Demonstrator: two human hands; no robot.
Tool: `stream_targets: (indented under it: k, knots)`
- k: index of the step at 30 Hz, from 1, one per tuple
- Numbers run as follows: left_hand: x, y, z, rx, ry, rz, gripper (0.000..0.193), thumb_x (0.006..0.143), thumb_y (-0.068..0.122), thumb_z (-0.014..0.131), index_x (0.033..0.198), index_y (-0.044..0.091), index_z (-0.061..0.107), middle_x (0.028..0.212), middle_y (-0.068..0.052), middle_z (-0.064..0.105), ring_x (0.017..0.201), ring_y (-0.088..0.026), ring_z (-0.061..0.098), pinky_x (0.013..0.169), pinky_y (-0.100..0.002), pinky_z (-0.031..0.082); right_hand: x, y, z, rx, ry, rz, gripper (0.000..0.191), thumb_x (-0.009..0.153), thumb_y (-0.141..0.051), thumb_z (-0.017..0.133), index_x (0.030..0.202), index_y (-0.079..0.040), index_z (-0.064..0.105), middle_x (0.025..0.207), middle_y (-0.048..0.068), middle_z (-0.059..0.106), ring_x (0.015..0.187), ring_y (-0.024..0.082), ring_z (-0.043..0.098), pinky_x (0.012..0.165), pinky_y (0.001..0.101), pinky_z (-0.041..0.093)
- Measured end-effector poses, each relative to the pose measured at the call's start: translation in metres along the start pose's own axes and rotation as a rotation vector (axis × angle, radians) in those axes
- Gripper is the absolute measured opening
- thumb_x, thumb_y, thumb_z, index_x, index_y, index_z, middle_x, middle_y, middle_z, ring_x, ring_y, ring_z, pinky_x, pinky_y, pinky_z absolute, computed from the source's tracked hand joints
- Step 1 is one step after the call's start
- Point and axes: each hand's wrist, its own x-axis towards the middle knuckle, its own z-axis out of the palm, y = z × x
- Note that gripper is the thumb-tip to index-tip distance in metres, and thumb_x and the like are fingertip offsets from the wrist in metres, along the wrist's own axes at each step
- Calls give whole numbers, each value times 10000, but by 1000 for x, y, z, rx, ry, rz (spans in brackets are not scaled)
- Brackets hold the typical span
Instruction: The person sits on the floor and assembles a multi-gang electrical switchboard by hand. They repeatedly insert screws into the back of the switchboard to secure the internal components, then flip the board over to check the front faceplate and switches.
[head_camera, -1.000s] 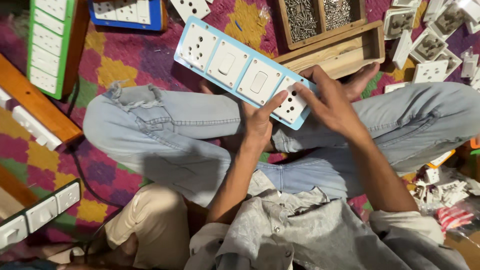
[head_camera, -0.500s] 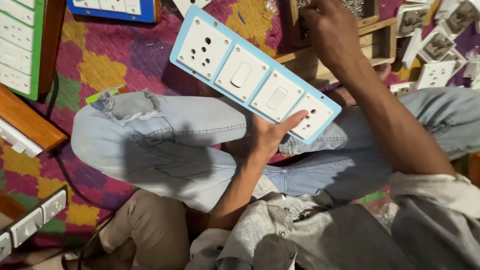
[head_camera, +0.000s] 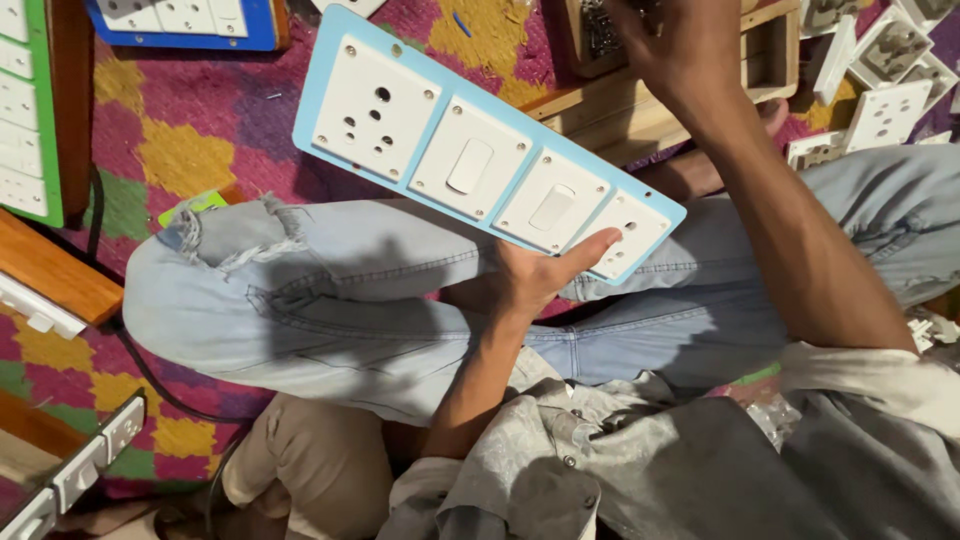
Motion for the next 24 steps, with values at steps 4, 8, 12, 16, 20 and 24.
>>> stream_targets:
  k: [4, 8, 12, 16, 20, 24]
  knots:
    - [1, 0, 0, 20, 8, 13, 388, 809, 80, 896, 1134, -9, 702, 1048, -69, 757, 920, -141, 743, 829, -283, 621, -8, -17, -27, 542, -47, 85, 168, 1097, 16, 730, 1214, 94, 637, 1156, 140, 717, 1082, 206, 732, 931, 323, 608]
    - [2, 1, -1, 106, 53, -2, 381, 801, 97, 899, 1114, -5, 707, 1024, -64, 761, 899, -142, 747, 809, -283, 617, -42, -51, -65, 684, -173, 251, 32, 1084, 36, 732, 1091, 64, 719, 1017, 101, 729, 921, 143, 721, 844, 241, 604]
    - [5, 1, 1, 214, 72, 179, 347, 840, 99, 892, 1125, 2, 720, 1005, -62, 763, 894, -147, 740, 817, -294, 608, -65, -79, -75, 653, -230, 267, 36, 991, 22, 743, 1025, 23, 730, 1000, 87, 716, 857, 130, 722, 739, 220, 585]
    - [4, -1, 3, 259, 110, 168, 370, 824, 120, 901, 1121, 2, 715, 1006, -65, 764, 893, -149, 744, 800, -296, 608, -72, -88, -70, 584, -167, 228, 89, 946, 13, 754, 1027, -7, 725, 1025, 71, 698, 911, 122, 699, 793, 230, 573]
    - [4, -7, 3, 346, 130, 206, 366, 829, 132, 903, 1124, 1, 731, 1026, -75, 777, 905, -156, 757, 817, -305, 613, -74, -87, -62, 555, -101, 211, 150, 912, -31, 789, 1019, -27, 684, 1028, 39, 681, 943, 105, 671, 827, 228, 548]
    - [5, -17, 2, 279, 129, 247, 398, 828, 140, 902, 1151, -2, 716, 1049, -76, 765, 921, -157, 745, 834, -310, 609, -75, -83, -51, 580, -117, 222, 226, 878, -76, 824, 1011, -46, 643, 1031, 7, 663, 974, 87, 642, 861, 226, 523]
